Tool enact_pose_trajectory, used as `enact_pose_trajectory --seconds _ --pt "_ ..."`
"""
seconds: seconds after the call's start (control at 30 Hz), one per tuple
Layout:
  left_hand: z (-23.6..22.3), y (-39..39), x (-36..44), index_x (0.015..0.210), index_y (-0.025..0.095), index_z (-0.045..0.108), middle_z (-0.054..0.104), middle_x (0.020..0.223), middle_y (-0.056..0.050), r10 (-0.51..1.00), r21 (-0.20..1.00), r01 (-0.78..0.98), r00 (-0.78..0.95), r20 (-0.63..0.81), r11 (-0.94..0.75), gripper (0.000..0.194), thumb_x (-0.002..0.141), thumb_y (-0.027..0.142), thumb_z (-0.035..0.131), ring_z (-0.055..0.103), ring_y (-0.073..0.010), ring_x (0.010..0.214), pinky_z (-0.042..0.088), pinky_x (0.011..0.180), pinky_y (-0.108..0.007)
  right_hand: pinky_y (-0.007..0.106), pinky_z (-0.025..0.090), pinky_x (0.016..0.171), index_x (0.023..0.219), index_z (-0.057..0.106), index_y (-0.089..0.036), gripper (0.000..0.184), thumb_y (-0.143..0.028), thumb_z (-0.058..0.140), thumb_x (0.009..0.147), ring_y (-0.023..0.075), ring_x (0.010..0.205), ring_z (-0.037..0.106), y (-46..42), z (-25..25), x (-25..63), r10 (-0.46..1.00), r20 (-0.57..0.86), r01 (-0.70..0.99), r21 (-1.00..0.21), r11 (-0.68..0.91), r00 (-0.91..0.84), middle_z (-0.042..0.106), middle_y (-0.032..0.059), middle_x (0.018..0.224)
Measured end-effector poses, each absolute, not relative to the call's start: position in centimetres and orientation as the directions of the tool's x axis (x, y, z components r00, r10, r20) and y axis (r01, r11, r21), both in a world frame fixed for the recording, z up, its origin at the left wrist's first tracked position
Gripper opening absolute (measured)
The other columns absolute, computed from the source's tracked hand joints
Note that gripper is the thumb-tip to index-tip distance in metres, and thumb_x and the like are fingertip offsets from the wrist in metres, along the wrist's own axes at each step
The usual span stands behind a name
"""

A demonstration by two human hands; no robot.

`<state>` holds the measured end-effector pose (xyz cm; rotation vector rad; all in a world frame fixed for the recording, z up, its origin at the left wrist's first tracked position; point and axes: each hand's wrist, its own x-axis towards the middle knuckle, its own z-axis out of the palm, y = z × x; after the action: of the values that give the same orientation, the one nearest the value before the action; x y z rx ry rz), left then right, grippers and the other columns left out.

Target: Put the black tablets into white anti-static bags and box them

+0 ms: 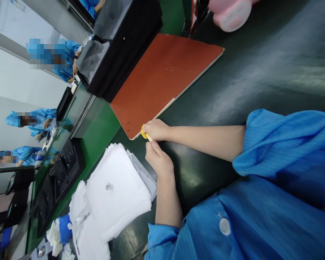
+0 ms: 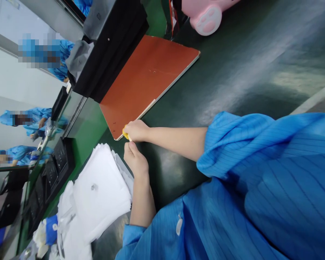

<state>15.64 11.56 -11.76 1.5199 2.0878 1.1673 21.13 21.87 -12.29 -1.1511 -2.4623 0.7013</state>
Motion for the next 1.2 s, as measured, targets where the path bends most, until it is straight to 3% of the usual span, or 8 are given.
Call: enact_pose_trajectory --seconds 0.5,0.7,0.9,1.07,1.2 --pt "-11.1 12.1 14.3 0.063 0.020 0.030 0.038 0.061 0.003 0.907 0.864 0.464 -0.421 0.020 0.197 0.024 0.087 0.019 0.032 0.037 -0.0119 0.059 0.026 0.059 -0.023 0.026 0.030 0.058 0.078 0.067 -0.019 0.024 -0.020 0.044 0.071 0.0180 0.077 0.058 21.4 -12.1 20.7 0.766 0.060 0.649 -0.490 0.581 -0.640 0.065 0.0043 0.086" --pt "-10.4 11.2 14.9 0.069 0.022 0.033 0.047 0.071 -0.002 0.920 0.809 0.534 -0.390 -0.023 0.247 0.015 0.084 0.018 0.036 0.046 -0.0168 0.069 0.031 0.065 -0.028 0.026 0.034 0.061 0.079 0.067 -0.018 0.023 -0.020 0.044 0.072 0.0182 0.078 0.058 21.6 -12.8 20.7 0.755 0.129 0.611 -0.506 0.608 -0.643 0.064 0.0045 0.085" --pt "-10.3 10.3 15.7 0.073 0.025 0.038 0.053 0.079 -0.008 0.917 0.779 0.561 -0.396 -0.043 0.279 0.013 0.083 0.032 0.043 0.051 -0.0241 0.077 0.035 0.069 -0.035 0.025 0.035 0.062 0.084 0.067 -0.019 0.029 -0.016 0.042 0.070 0.0169 0.077 0.058 21.6 -12.8 21.0 0.750 0.147 0.591 -0.526 0.612 -0.645 0.065 0.0036 0.088" --pt "-10.0 10.3 16.2 0.076 0.022 0.033 0.051 0.084 -0.008 0.919 0.743 0.587 -0.382 -0.094 0.320 0.007 0.082 0.019 0.036 0.049 -0.0214 0.081 0.034 0.070 -0.032 0.026 0.033 0.062 0.082 0.067 -0.021 0.030 -0.015 0.040 0.070 0.0164 0.075 0.057 21.7 -12.5 21.1 0.757 0.129 0.610 -0.515 0.603 -0.640 0.064 0.0029 0.086" --pt "-9.9 10.9 16.1 0.077 0.021 0.033 0.050 0.087 -0.009 0.930 0.699 0.639 -0.353 -0.105 0.321 0.007 0.083 0.018 0.032 0.049 -0.0216 0.083 0.034 0.070 -0.032 0.025 0.035 0.062 0.079 0.067 -0.020 0.028 -0.016 0.040 0.071 0.0161 0.074 0.057 21.7 -13.1 20.8 0.752 0.166 0.578 -0.541 0.610 -0.638 0.064 0.0030 0.085"
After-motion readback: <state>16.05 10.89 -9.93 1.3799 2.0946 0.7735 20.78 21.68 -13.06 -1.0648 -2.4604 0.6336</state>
